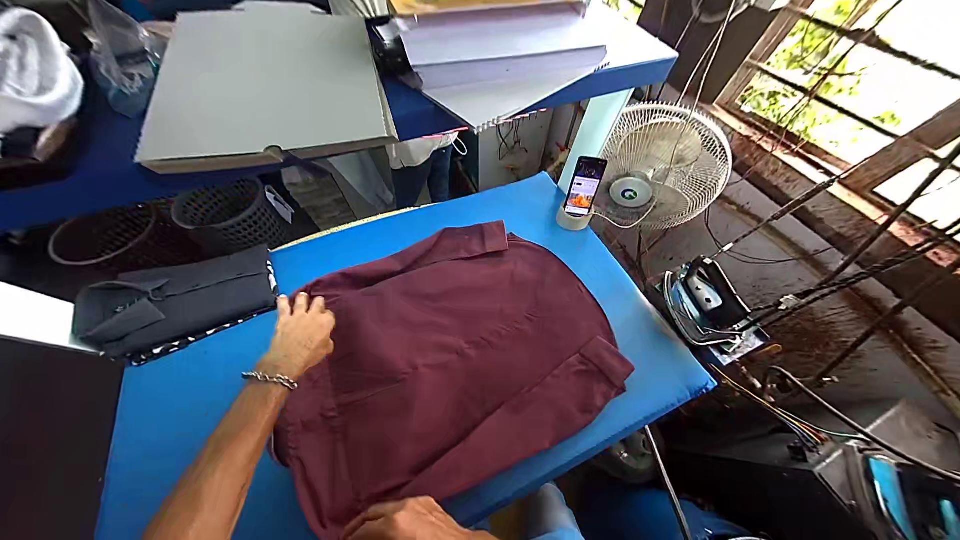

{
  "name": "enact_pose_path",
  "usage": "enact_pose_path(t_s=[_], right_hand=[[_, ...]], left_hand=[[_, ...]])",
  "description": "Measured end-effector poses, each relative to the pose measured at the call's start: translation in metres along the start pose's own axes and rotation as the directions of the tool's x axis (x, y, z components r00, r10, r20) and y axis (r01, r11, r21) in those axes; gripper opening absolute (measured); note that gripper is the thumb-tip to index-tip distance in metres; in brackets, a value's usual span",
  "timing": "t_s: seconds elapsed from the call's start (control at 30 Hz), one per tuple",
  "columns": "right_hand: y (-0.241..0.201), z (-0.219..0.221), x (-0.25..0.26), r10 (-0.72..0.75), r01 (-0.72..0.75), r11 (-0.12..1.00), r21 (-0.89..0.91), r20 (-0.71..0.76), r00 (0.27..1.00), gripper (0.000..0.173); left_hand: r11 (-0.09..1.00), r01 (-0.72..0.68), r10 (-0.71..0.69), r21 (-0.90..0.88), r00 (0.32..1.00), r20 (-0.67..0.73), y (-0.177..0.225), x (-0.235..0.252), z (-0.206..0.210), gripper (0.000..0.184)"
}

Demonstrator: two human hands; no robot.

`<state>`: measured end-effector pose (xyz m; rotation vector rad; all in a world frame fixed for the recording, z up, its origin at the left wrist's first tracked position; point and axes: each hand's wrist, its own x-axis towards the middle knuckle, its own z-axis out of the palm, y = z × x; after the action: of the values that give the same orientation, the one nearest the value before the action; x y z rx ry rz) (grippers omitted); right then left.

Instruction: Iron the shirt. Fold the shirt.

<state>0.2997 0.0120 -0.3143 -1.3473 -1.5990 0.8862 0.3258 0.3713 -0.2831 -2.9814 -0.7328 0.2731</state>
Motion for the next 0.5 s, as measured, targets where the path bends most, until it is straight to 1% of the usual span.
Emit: enact_pose_path(t_s=[0.03, 0.07, 0.1, 0.13, 0.17, 0.2, 0.23, 0.27, 0.3, 0.33, 0.37, 0.43, 0.47, 0.5], right_hand=[[0.002, -0.013, 0.0, 0.004, -0.004, 1.0, -0.003, -0.012, 1.0, 0.02], [0.007, -0.032, -0.006, 0.024, -0.025, 1.0, -0.004, -0.046, 0.999, 0.019], [0.014, -0.055, -0.016, 0.061, -0.061, 0.998, -0.001, -0.098, 0.993, 0.019], [0.023, -0.079, -0.029, 0.115, -0.117, 0.993, -0.003, -0.162, 0.98, 0.018], [0.035, -0.104, -0.045, 0.179, -0.185, 0.983, -0.001, -0.235, 0.955, 0.018], [0.048, -0.13, -0.062, 0.249, -0.262, 0.965, 0.0, -0.301, 0.92, 0.018], [0.062, -0.157, -0.081, 0.316, -0.341, 0.94, -0.011, -0.349, 0.882, 0.019], [0.075, -0.185, -0.099, 0.353, -0.397, 0.917, -0.033, -0.394, 0.848, 0.019], [0.088, -0.212, -0.118, 0.362, -0.425, 0.904, -0.053, -0.435, 0.824, 0.019], [0.101, -0.235, -0.136, 0.357, -0.431, 0.901, -0.052, -0.473, 0.805, 0.019], [0.113, -0.257, -0.154, 0.356, -0.427, 0.904, -0.028, -0.506, 0.786, 0.019], [0.133, -0.293, -0.182, 0.385, -0.43, 0.901, 0.055, -0.554, 0.738, 0.02], [0.142, -0.307, -0.194, 0.413, -0.437, 0.894, 0.101, -0.565, 0.714, 0.02], [0.152, -0.317, -0.206, 0.437, -0.447, 0.884, 0.135, -0.574, 0.692, 0.021]], left_hand=[[0.995, -0.014, 0.013, -0.097, 1.0, -0.019, 0.028, -0.012, 0.006, 0.028], [0.975, -0.022, 0.022, -0.221, 1.0, 0.0, 0.062, -0.024, 0.015, 0.035], [0.92, -0.014, 0.037, -0.391, 0.998, 0.051, 0.1, -0.035, 0.028, 0.043], [0.83, 0.013, 0.06, -0.558, 0.992, 0.112, 0.141, -0.046, 0.047, 0.051], [0.738, 0.051, 0.092, -0.672, 0.98, 0.175, 0.182, -0.056, 0.064, 0.059], [0.695, 0.075, 0.127, -0.716, 0.966, 0.224, 0.223, -0.065, 0.079, 0.063], [0.705, 0.092, 0.146, -0.703, 0.951, 0.271, 0.261, -0.072, 0.088, 0.064], [0.728, 0.088, 0.161, -0.679, 0.942, 0.294, 0.292, -0.079, 0.093, 0.06], [0.739, 0.079, 0.171, -0.669, 0.939, 0.3, 0.315, -0.086, 0.095, 0.05], [0.72, 0.066, 0.181, -0.691, 0.943, 0.278, 0.33, -0.096, 0.095, 0.037], [0.664, 0.059, 0.191, -0.746, 0.95, 0.245, 0.338, -0.11, 0.094, 0.03], [0.527, 0.077, 0.213, -0.846, 0.952, 0.219, 0.338, -0.15, 0.079, 0.024], [0.507, 0.102, 0.224, -0.856, 0.943, 0.245, 0.335, -0.178, 0.071, 0.021], [0.541, 0.153, 0.231, -0.827, 0.919, 0.321, 0.331, -0.211, 0.066, 0.02]])
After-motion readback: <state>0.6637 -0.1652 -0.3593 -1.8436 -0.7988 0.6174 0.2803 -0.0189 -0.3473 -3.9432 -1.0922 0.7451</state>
